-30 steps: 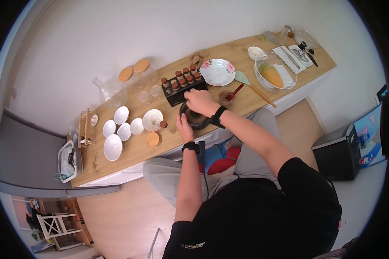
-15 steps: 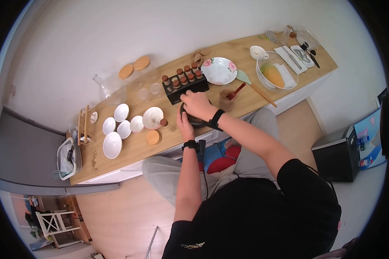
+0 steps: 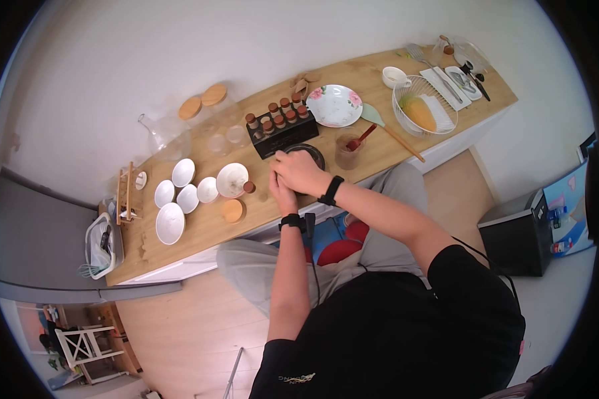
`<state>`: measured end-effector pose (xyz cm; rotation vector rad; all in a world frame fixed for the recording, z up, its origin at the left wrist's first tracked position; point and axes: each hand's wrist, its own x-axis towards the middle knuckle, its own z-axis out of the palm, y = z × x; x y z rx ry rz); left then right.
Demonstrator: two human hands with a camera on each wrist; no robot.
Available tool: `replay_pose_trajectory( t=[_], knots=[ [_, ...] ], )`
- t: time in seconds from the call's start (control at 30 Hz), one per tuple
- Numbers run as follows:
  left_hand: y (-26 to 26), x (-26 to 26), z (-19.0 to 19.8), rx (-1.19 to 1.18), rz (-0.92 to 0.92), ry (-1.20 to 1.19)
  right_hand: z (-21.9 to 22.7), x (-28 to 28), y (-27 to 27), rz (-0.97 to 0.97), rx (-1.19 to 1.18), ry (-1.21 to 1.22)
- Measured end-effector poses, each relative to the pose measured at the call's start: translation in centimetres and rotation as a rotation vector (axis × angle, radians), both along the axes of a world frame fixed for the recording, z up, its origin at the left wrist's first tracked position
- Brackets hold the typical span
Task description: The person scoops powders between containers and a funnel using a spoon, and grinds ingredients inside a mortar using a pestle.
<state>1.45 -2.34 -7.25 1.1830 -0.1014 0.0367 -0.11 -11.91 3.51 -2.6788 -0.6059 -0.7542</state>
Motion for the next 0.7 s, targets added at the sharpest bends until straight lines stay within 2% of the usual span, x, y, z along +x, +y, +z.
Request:
replay_pose_trajectory(
  t=[0.07, 0.13, 0.2, 0.27, 0.33, 0.43, 0.47, 0.53, 0.6, 0.7],
  knots=[
    [-0.3, -0.3, 0.9, 0.066, 0.09, -0.062, 0.6, 1.8, -0.5, -0.056, 0.04, 0.062],
    [-0.2, -0.4, 1.1, 0.111, 0.103, -0.061, -0.3, 3.3, -2.2, -0.13, 0.17, 0.077],
    [-0.4, -0.5, 1.2, 0.056, 0.09, -0.047, -1.0, 3.4, -4.4, -0.223, 0.267, 0.142],
    [-0.5, -0.7, 1.8, 0.068, 0.098, -0.043, -1.1, 2.0, -6.3, -0.22, 0.368, 0.2],
    [-0.6, -0.8, 2.0, 0.034, 0.107, -0.022, -1.5, 0.4, -6.4, -0.22, 0.333, 0.195],
    [-0.5, -0.1, 0.4, 0.066, 0.112, -0.064, 0.2, -2.3, -4.0, -0.076, 0.119, 0.023],
    [-0.4, 0.1, -0.3, 0.07, 0.111, -0.064, 0.7, -2.3, -3.0, 0.024, 0.084, -0.019],
    [-0.1, 0.3, -0.7, -0.002, 0.05, 0.001, 0.3, -1.2, -1.0, 0.067, 0.013, -0.007],
    [-0.1, 0.1, -0.2, 0.017, 0.033, -0.007, 0.3, 0.3, -0.3, 0.044, 0.012, 0.033],
    [-0.3, -0.2, 0.6, 0.05, 0.118, -0.068, 0.5, 2.4, -1.4, -0.081, 0.086, 0.088]
  ],
)
